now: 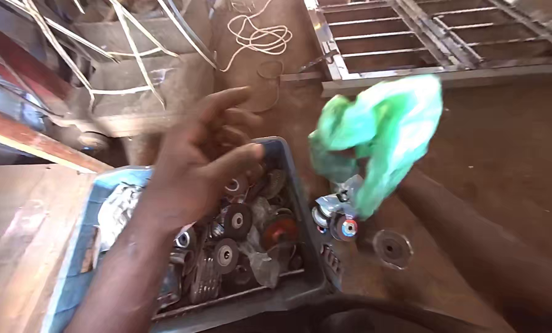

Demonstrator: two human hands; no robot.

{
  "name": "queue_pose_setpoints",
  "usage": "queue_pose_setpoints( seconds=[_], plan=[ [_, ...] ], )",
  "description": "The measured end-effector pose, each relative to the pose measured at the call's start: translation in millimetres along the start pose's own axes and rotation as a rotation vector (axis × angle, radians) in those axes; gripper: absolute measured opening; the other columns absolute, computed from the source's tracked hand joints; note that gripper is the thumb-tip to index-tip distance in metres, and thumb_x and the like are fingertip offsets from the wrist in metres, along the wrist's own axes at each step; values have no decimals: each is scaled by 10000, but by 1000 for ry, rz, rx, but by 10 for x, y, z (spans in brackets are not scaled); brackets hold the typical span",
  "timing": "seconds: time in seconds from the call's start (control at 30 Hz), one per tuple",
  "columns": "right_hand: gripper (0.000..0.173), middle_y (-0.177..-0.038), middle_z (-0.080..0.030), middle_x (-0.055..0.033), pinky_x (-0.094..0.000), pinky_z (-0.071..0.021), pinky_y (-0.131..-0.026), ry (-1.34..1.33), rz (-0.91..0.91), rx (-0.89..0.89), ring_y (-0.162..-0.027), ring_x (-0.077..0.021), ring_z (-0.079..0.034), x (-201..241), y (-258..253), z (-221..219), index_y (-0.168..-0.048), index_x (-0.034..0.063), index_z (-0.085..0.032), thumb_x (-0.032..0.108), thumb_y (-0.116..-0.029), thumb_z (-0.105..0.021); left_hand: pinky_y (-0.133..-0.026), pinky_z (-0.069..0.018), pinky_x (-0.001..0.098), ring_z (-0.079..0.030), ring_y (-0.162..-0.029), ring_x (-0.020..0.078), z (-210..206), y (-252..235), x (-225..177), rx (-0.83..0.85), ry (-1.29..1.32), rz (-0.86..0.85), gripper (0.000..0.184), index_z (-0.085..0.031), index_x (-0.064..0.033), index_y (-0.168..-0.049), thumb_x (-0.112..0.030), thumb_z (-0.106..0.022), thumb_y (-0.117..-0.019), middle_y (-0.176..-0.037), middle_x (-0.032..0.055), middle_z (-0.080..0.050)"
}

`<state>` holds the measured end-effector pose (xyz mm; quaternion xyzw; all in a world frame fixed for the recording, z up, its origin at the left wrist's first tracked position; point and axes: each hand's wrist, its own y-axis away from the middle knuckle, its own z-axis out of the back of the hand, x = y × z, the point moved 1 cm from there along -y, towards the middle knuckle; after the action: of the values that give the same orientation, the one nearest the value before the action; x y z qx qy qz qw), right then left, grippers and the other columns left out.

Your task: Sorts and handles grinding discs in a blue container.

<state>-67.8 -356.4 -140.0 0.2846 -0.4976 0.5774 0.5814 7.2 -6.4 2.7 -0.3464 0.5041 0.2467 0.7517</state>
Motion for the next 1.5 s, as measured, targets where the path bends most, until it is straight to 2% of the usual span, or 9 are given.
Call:
queue_pose_setpoints(
  seconds=[0.13, 0.23, 0.43, 0.6, 0.8, 0.93, 1.07, 1.27, 1.5],
  plan=[
    [334, -1063, -677, 23, -202, -566, -854, 87, -406, -417, -945, 29, -637, 182, 124, 333, -1236, 22, -602, -28, -918, -692, -751, -629, 322, -718, -887, 154, 185, 597, 557, -237, -120, 269, 461, -600, -159, -1394, -168, -676, -939, -1164, 21, -722],
    [381, -1150, -678, -105, -306, -571, -902, 206, -389, -560, -1024, -90, -654, -666, 460, 834, -1274, -35, -600, 22, -911, -701, -756, -621, 312, -715, -890, 148, 182, 1063, 1050, -252, -88, 418, 472, -613, -91, -1359, -187, -700, -905, -1127, 42, -734],
    [579, -1301, -622, -282, -634, -493, -1005, 502, -791, -572, -1174, -415, -628, -1663, 1195, 1354, -1394, -11, -552, 287, -937, -744, -692, -610, 287, -713, -823, 131, 104, 1408, 1263, -341, -133, 599, 440, -642, -62, -1293, -128, -704, -862, -1093, 40, -738],
    [575, -1354, -572, -270, -587, -502, -968, 253, -1110, -621, -1184, -376, -598, -2259, 1636, 1358, -1470, -15, -450, 351, -1044, -570, -904, -597, 478, -702, -1039, 238, -104, 1237, 1513, -150, -322, 680, 517, -573, -69, -1404, -209, -746, -937, -1226, 127, -689],
    [698, -1349, -577, -266, -585, -496, -975, 212, -1132, -687, -1179, -377, -599, -2082, 1454, 1337, -1482, -29, -421, 244, -923, -739, -1102, -412, 608, -545, -1317, 392, -814, 635, 1709, 112, -760, 501, 703, -537, -54, -1466, -490, -695, -938, -1413, 204, -584],
    [1218, -1577, -231, -406, -696, -321, -1136, 541, -884, -693, -1434, -567, -311, -1619, 918, 1265, -1618, -34, -48, 384, -809, -857, -1001, -499, 556, -648, -1141, 407, -1149, 285, 1762, 143, -1009, 560, 671, -587, 15, -1341, -504, -701, -932, -1163, 235, -691],
    [1135, -1623, -144, -389, -697, -267, -1169, 586, -543, -522, -1489, -558, -223, -1173, 338, 870, -1627, -15, -75, 402, -860, -801, -814, -565, 591, -690, -1025, 447, -1101, 177, 1838, 129, -1050, 593, 437, -649, 11, -1206, -334, -693, -942, -1046, 247, -707],
    [863, -1507, -500, -223, -492, -508, -1078, 434, -2, -46, -1337, -322, -560, -118, 147, -274, -1519, -11, -411, 426, -870, -776, -773, -531, 676, -693, -936, 462, -396, 468, 1590, 78, -1026, 783, 461, -655, -37, -1169, -425, -704, -925, -970, 239, -700],
    [1190, -1701, -57, -211, -525, -549, -965, 493, -405, 570, -1298, -367, -565, 396, 691, -1217, -1668, 221, -13, 374, -831, -845, -887, -491, 724, -648, -1088, 494, 290, 1114, 1313, -172, -1033, 962, 649, -613, -30, -1319, -460, -793, -868, -1170, 279, -672]
  ],
)
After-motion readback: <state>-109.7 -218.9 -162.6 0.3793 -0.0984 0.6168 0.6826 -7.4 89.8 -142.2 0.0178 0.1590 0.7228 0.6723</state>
